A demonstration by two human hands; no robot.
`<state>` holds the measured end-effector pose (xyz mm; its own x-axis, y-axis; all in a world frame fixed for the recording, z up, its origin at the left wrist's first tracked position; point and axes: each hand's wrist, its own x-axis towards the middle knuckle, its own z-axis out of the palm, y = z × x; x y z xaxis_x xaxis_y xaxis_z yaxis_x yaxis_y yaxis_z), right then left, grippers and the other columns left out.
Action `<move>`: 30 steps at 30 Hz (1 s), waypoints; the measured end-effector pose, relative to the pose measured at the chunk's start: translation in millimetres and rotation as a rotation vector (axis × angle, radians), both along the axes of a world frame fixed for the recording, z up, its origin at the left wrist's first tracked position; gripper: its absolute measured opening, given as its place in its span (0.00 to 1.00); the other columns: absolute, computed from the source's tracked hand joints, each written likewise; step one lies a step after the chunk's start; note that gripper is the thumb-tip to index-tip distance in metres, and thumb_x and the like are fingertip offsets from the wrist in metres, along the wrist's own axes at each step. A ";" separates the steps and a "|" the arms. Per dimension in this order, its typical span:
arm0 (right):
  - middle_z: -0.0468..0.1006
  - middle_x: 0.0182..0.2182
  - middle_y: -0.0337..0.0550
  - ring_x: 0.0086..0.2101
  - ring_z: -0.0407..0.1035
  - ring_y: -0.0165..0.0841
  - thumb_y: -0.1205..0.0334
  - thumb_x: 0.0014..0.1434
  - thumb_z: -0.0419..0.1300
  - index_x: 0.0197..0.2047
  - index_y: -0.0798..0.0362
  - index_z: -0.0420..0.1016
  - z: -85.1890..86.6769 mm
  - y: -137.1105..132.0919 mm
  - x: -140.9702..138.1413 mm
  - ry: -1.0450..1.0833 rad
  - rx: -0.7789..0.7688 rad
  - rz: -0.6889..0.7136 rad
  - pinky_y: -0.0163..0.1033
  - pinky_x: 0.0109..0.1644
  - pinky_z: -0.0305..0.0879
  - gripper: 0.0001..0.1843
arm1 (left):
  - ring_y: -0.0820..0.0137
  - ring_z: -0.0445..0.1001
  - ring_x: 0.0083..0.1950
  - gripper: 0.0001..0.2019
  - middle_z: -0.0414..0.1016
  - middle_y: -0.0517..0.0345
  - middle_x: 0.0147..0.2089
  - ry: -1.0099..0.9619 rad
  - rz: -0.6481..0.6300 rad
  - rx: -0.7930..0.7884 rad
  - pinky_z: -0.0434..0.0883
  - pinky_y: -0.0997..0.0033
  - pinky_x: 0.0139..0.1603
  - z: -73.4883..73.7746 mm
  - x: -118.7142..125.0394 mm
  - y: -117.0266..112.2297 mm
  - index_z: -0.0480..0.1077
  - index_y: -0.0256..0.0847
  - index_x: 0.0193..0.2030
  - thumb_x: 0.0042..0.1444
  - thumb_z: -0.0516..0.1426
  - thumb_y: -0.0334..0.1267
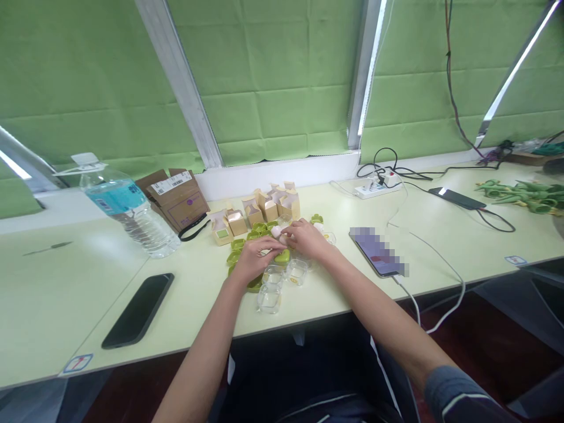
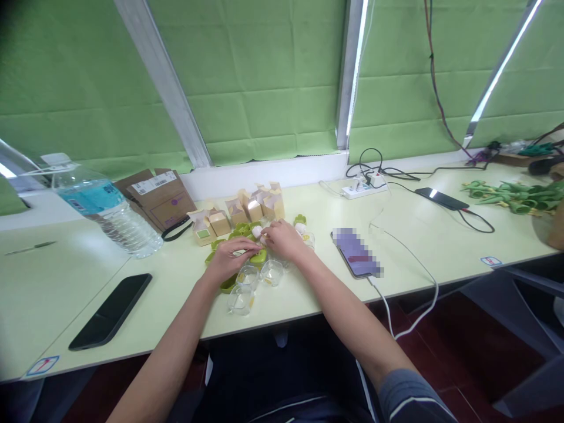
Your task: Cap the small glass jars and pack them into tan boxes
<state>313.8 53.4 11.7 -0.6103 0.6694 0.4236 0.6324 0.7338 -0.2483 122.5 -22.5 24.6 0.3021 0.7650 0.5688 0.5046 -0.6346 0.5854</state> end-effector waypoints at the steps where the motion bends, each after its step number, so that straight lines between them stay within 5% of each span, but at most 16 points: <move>1: 0.81 0.41 0.51 0.43 0.69 0.40 0.66 0.64 0.62 0.52 0.53 0.81 0.1 -0.2 0.2 0.002 -0.001 0.001 0.42 0.50 0.63 0.13 | 0.67 0.81 0.40 0.06 0.84 0.54 0.40 0.006 -0.017 -0.019 0.78 0.66 0.44 0.3 -0.2 -0.5 0.83 0.44 0.38 0.59 0.63 0.36; 8: 0.79 0.43 0.49 0.46 0.70 0.39 0.68 0.64 0.61 0.53 0.53 0.80 -0.5 -1.4 2.9 0.167 -0.035 0.027 0.43 0.52 0.65 0.15 | 0.64 0.81 0.41 0.10 0.84 0.52 0.41 -0.001 0.032 -0.152 0.77 0.65 0.45 6.2 -5.7 -4.6 0.83 0.43 0.40 0.60 0.62 0.45; 17: 0.76 0.40 0.46 0.41 0.72 0.34 0.68 0.63 0.60 0.48 0.51 0.81 -4.6 -0.1 3.8 0.430 0.024 0.152 0.39 0.49 0.68 0.12 | 0.66 0.79 0.36 0.22 0.83 0.50 0.34 -0.293 0.218 -0.181 0.78 0.66 0.42 8.7 -33.9 3.9 0.80 0.36 0.40 0.58 0.62 0.56; 25: 0.76 0.39 0.45 0.40 0.72 0.34 0.67 0.63 0.60 0.47 0.50 0.82 -6.3 -0.2 4.4 0.454 0.032 0.172 0.39 0.48 0.68 0.12 | 0.66 0.78 0.34 0.15 0.83 0.53 0.37 0.120 0.172 -0.217 0.73 0.71 0.32 20.8 -48.2 -26.7 0.82 0.42 0.38 0.57 0.63 0.52; 30: 0.76 0.39 0.45 0.40 0.72 0.34 0.67 0.63 0.60 0.47 0.51 0.82 -6.5 -0.3 4.2 0.465 0.027 0.174 0.39 0.48 0.69 0.12 | 0.65 0.77 0.34 0.14 0.81 0.57 0.35 0.309 0.129 -0.278 0.73 0.69 0.34 27.2 -61.8 -45.3 0.81 0.46 0.40 0.47 0.69 0.47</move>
<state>318.1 53.1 5.2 -0.4540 0.5594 0.6935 0.3265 0.8287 -0.4546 60.7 -67.9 51.8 0.3181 0.9188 0.2335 0.7478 -0.3946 0.5340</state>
